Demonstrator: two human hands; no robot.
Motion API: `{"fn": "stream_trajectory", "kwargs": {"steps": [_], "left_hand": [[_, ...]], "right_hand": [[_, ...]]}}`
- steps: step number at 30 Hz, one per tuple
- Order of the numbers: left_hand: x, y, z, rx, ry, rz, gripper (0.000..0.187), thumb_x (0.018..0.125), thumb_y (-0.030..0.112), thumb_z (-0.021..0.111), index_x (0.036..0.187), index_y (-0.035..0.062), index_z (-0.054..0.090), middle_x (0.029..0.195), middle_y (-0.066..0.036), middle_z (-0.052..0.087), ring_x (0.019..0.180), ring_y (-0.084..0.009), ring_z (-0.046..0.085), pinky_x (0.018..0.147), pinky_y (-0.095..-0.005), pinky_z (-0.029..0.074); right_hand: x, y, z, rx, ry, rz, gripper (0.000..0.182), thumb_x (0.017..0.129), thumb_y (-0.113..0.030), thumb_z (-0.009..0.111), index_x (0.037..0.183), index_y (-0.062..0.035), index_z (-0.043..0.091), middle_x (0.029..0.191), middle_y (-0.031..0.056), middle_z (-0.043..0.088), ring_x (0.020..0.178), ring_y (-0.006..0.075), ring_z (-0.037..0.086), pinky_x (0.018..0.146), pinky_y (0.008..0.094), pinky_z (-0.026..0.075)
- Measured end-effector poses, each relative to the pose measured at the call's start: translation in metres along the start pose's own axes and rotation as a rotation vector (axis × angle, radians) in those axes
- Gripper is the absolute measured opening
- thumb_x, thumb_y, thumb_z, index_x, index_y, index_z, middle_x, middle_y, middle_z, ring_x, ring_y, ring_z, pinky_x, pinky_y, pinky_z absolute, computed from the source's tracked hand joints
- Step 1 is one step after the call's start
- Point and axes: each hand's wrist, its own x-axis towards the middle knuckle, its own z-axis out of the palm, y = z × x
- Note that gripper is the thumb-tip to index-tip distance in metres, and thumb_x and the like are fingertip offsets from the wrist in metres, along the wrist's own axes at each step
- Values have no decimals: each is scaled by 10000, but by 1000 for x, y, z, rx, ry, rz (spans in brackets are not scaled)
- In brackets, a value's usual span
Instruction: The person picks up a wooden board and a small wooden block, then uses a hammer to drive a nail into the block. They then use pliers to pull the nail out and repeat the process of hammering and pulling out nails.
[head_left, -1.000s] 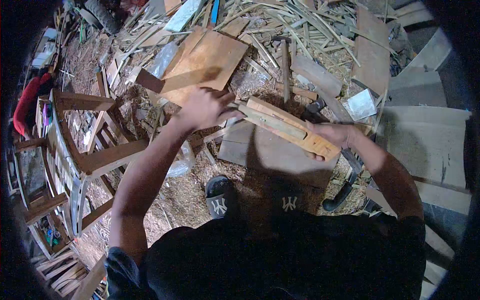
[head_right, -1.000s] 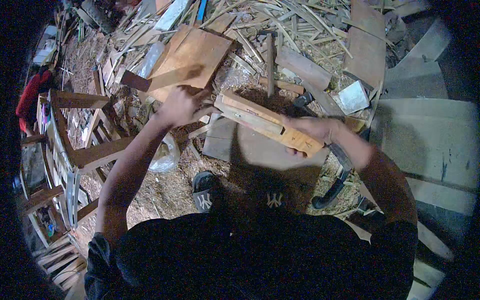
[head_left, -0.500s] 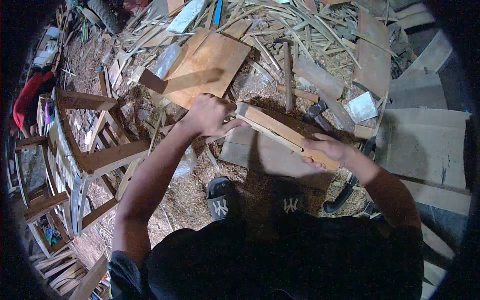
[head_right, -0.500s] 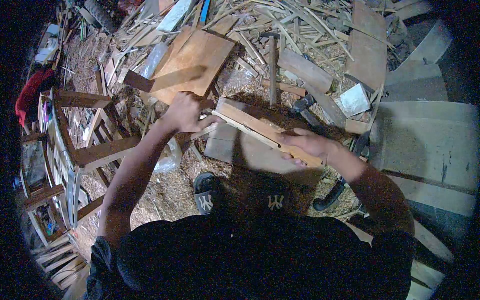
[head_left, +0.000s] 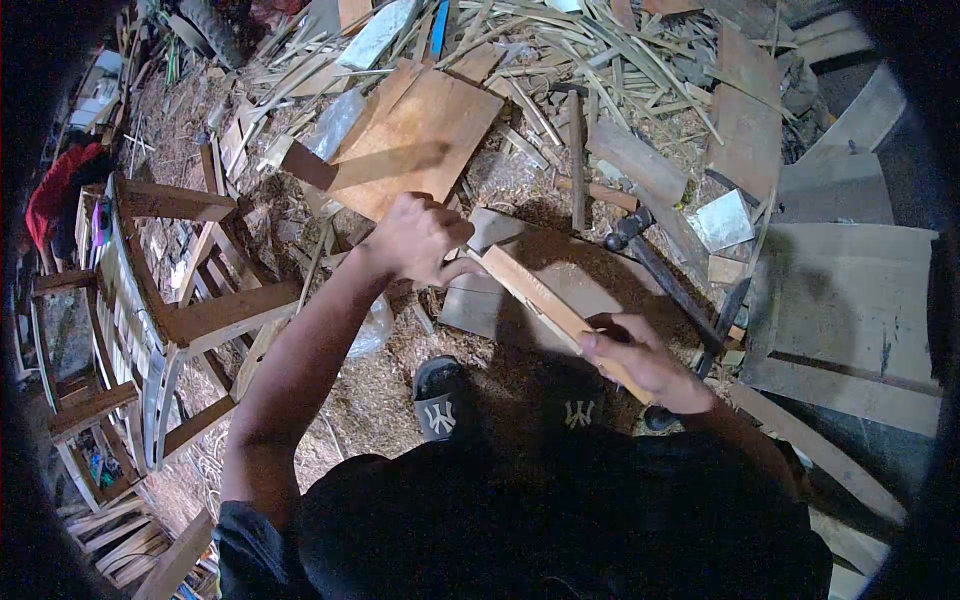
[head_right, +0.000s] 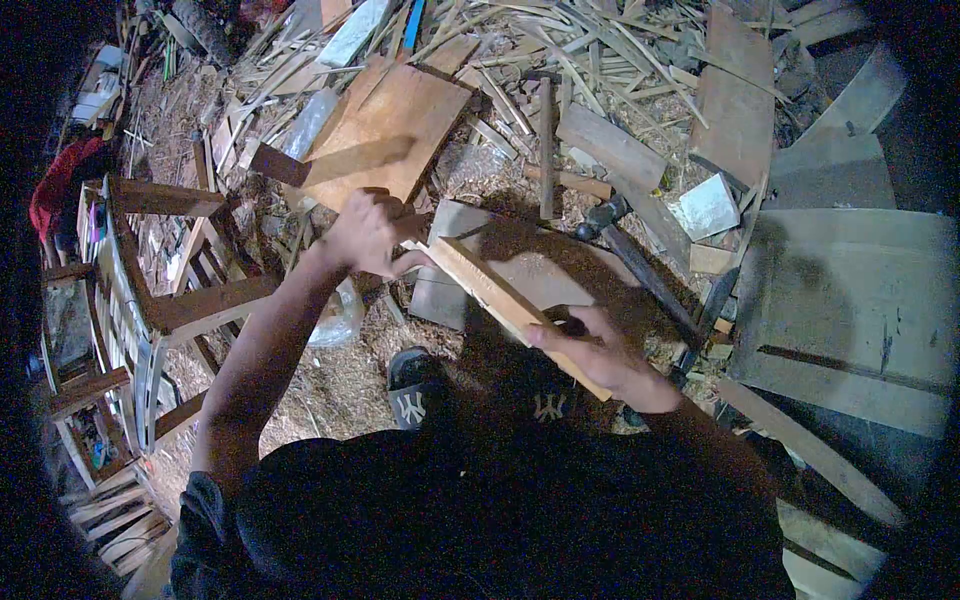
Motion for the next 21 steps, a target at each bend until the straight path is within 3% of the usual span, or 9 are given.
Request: {"fn": "stream_trajectory", "kwargs": {"steps": [2, 4, 5, 8, 11, 13, 15, 17, 21], "left_hand": [[2, 1, 6, 28, -143, -54, 633, 831, 718, 630, 1065, 145, 764, 874, -97, 715, 843, -291, 662, 750, -439, 461], [6, -1, 28, -72, 76, 40, 665, 848, 760, 582, 948, 129, 767, 785, -115, 698, 708, -280, 650, 684, -435, 464], [5, 3, 34, -69, 79, 44, 665, 848, 760, 582, 948, 129, 767, 785, -115, 698, 708, -280, 650, 684, -435, 464], [0, 22, 36, -27, -4, -176, 708, 857, 768, 579, 666, 97, 701, 537, -118, 601, 497, -337, 614, 574, -459, 510], [0, 15, 47, -244, 71, -356, 728, 850, 780, 581, 686, 81, 707, 574, -159, 626, 570, -373, 661, 592, -465, 539], [6, 7, 25, -217, -104, -408, 745, 850, 791, 569, 773, 71, 748, 655, -209, 668, 660, -393, 698, 631, -463, 562], [6, 4, 19, -123, -162, -529, 692, 859, 808, 529, 911, 173, 800, 701, -159, 708, 702, -356, 728, 695, -483, 579], [8, 5, 13, -147, -210, -606, 722, 854, 821, 519, 898, 160, 805, 715, -175, 714, 739, -365, 733, 717, -476, 582], [7, 3, 19, -297, -163, -680, 760, 841, 838, 518, 898, 137, 806, 752, -207, 720, 771, -382, 734, 749, -479, 583]], "right_hand": [[1, -3, -6, -145, 31, -61, 470, 917, -398, 764, 1141, 4, 672, 985, 94, 642, 877, 167, 610, 739, 301, 500], [5, -9, -15, -301, 100, -147, 646, 868, -452, 802, 1285, 18, 654, 1282, 186, 605, 1183, 260, 564, 952, 402, 493], [20, 0, -35, -396, 75, -176, 586, 881, -432, 792, 1225, 29, 680, 1195, 150, 662, 1125, 237, 616, 936, 396, 506], [50, 9, -62, -537, 81, -264, 474, 915, -353, 764, 1180, 32, 692, 1099, 143, 723, 1029, 246, 683, 916, 386, 520], [63, -2, -71, -689, 284, -299, 377, 938, -284, 735, 1148, 27, 693, 1018, 145, 751, 947, 270, 720, 899, 383, 529], [72, -6, -80, -747, 303, -258, 334, 951, -272, 717, 1129, 9, 698, 1046, 172, 741, 976, 293, 720, 899, 385, 530], [79, -7, -82, -742, 321, -396, 333, 971, -275, 697, 1146, 8, 689, 1044, 179, 739, 979, 283, 720, 899, 388, 530], [88, -8, -79, -653, 491, -556, 306, 970, -284, 688, 1120, -18, 692, 992, 174, 725, 910, 313, 714, 830, 402, 541], [123, 9, -87, -631, 523, -587, 322, 1004, -282, 642, 1160, -1, 669, 1061, 194, 711, 981, 276, 686, 882, 392, 515]]}}
